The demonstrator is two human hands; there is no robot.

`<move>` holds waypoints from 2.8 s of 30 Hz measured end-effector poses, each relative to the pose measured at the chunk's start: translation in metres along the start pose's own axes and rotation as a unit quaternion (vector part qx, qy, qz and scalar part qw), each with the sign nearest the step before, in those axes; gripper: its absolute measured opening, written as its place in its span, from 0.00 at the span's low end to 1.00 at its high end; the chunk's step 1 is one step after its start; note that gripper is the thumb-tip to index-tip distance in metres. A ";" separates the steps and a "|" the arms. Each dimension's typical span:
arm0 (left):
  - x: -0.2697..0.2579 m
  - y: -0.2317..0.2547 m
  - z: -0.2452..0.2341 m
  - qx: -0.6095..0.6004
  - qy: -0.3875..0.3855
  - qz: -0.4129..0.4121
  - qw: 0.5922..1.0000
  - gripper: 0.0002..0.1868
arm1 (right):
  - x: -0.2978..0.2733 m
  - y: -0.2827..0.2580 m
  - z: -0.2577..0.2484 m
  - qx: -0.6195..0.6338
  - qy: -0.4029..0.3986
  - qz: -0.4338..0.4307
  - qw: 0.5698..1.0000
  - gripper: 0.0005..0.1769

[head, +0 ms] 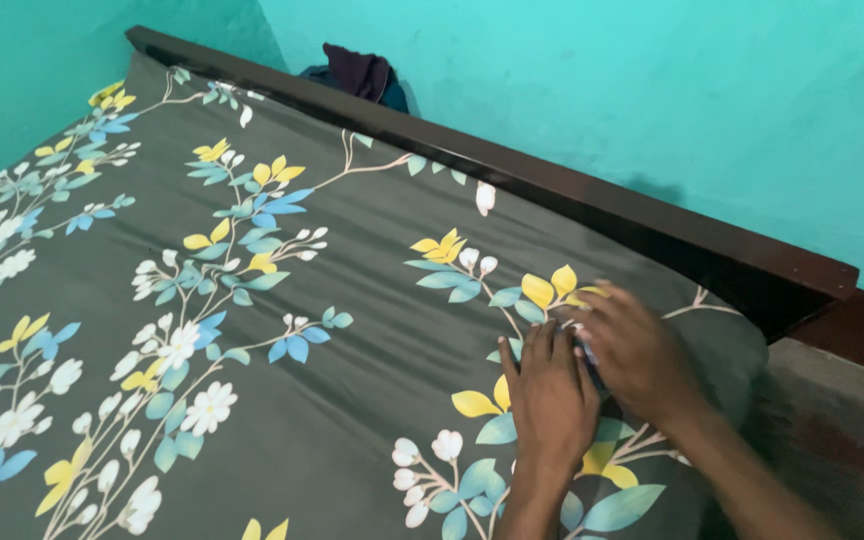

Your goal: The person spreads a floral-patterned bedsheet over a mattress, smooths the surface, and tucks the edges under the mattress around the perimeter. The person works systematically along each side to secure the sheet.

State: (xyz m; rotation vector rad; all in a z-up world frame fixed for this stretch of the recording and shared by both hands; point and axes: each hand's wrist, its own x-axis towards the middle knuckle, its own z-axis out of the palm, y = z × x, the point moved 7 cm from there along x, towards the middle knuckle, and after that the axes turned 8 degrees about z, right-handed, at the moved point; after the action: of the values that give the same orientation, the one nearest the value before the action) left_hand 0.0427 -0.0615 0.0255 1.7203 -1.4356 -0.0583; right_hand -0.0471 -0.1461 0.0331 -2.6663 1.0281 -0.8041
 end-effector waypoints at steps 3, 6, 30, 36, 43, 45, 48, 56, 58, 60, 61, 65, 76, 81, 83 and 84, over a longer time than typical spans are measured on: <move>0.000 -0.012 -0.010 -0.061 0.065 -0.025 0.996 0.15 | 0.023 -0.024 0.020 0.086 -0.064 -0.052 0.993 0.23; 0.003 -0.022 -0.028 -0.109 0.104 -0.042 0.988 0.14 | 0.044 -0.020 0.032 -0.090 -0.060 -0.079 0.991 0.29; 0.008 -0.006 -0.035 -0.031 0.105 0.024 0.994 0.09 | 0.037 0.022 0.004 -0.072 0.172 0.143 0.972 0.37; 0.009 -0.013 -0.028 -0.013 0.075 -0.051 0.996 0.06 | 0.066 0.052 0.005 -0.045 0.013 0.232 0.972 0.33; 0.094 -0.025 -0.054 0.073 0.081 0.112 0.988 0.12 | 0.094 0.060 0.019 0.017 -0.063 0.182 0.981 0.35; 0.127 -0.030 -0.052 0.084 0.075 0.210 0.971 0.14 | 0.091 0.069 0.037 0.023 -0.103 0.206 0.973 0.30; 0.173 -0.065 -0.027 0.040 -0.133 0.199 0.970 0.11 | 0.092 0.049 0.045 -0.121 -0.071 -0.073 0.987 0.22; 0.187 -0.089 -0.030 0.207 -0.317 0.135 0.916 0.20 | 0.079 0.058 0.019 0.067 -0.025 0.159 0.985 0.29; 0.192 -0.077 -0.025 0.231 -0.275 0.164 0.919 0.19 | 0.079 0.049 0.013 0.040 0.004 0.157 0.987 0.31; 0.192 -0.070 -0.029 0.208 -0.185 0.201 0.939 0.19 | 0.075 0.049 0.013 0.027 -0.004 0.198 0.980 0.33; 0.193 -0.069 -0.030 0.195 -0.140 0.218 0.946 0.20 | 0.078 0.052 0.013 0.025 -0.018 0.203 0.979 0.33; 0.211 -0.097 0.008 0.158 -0.218 0.192 0.944 0.22 | 0.088 0.082 0.032 0.019 -0.125 0.242 0.962 0.35; 0.199 -0.076 0.006 0.229 -0.073 0.289 0.926 0.15 | 0.085 0.083 0.014 0.005 -0.079 0.296 0.952 0.24; 0.174 -0.083 0.020 0.115 -0.155 0.258 0.947 0.22 | 0.077 0.030 -0.021 -0.170 0.027 0.128 0.977 0.13; 0.167 -0.077 0.012 0.105 -0.140 0.269 0.947 0.27 | 0.073 0.016 -0.025 -0.262 0.071 0.020 0.962 0.14; 0.162 -0.075 0.009 0.114 -0.143 0.266 0.947 0.30 | 0.068 0.011 -0.024 -0.306 0.091 -0.033 0.947 0.14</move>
State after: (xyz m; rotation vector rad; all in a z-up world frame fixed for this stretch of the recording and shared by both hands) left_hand 0.1503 -0.2024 0.0487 1.4846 -2.1552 0.1642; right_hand -0.0247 -0.1987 0.0786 -3.1952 1.4378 -0.8695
